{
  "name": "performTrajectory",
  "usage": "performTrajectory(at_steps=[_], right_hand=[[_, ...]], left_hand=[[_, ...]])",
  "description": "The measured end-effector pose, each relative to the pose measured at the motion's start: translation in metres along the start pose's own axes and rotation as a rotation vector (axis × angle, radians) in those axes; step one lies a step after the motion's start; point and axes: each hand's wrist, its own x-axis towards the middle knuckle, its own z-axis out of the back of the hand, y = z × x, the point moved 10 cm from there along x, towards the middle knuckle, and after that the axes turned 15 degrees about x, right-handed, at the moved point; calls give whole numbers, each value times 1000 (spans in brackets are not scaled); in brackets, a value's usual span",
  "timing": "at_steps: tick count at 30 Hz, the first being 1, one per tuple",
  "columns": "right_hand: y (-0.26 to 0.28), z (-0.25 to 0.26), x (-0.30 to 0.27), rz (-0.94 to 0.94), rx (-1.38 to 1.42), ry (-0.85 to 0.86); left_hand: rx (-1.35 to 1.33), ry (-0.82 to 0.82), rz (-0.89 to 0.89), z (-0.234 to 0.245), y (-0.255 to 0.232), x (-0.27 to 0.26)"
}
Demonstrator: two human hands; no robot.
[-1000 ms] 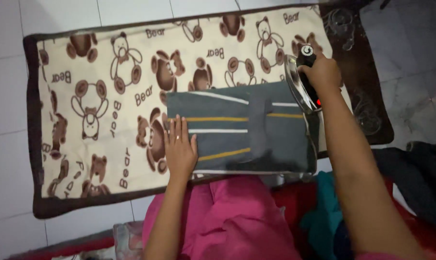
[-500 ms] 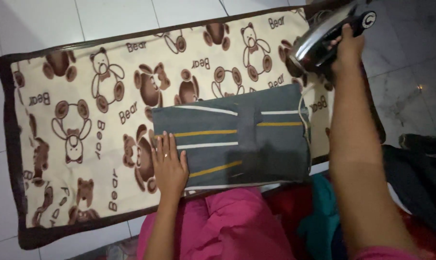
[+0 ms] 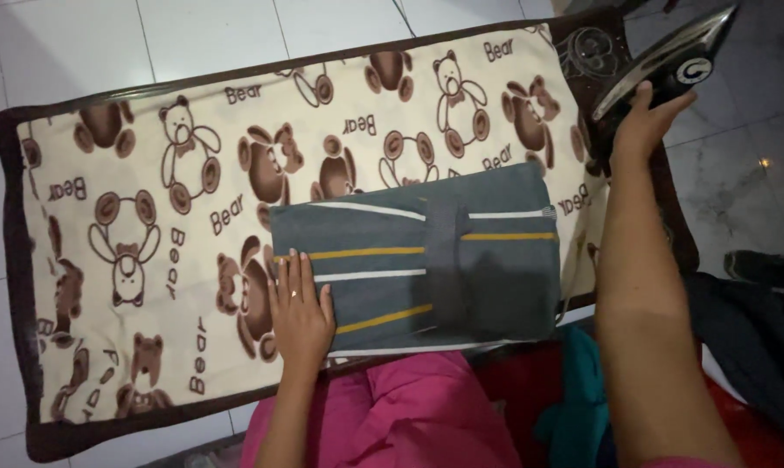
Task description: Ironing and folding a grey striped cloth on a low surface.
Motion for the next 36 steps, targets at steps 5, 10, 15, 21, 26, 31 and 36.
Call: performTrajectory(at_steps=[5, 10, 15, 21, 26, 31, 36], right_hand=[[-4, -8, -3, 111, -10, 23], [14, -15, -40, 103, 73, 75], [-32, 4, -40, 260, -72, 78], [-32, 15, -62, 44, -82, 154], [-63, 18, -52, 6, -151, 218], [-38, 17, -56, 98, -182, 237], [-37, 12, -47, 204, -183, 245]], left_hand=[[9, 4, 17, 2, -1, 1], [14, 1, 7, 3, -2, 1], [-7, 22, 21, 3, -2, 3], [14, -15, 8, 6, -3, 1], [-160, -80, 188, 10, 18, 0], [-417, 71, 461, -18, 67, 11], [-490, 250, 562, -37, 91, 22]])
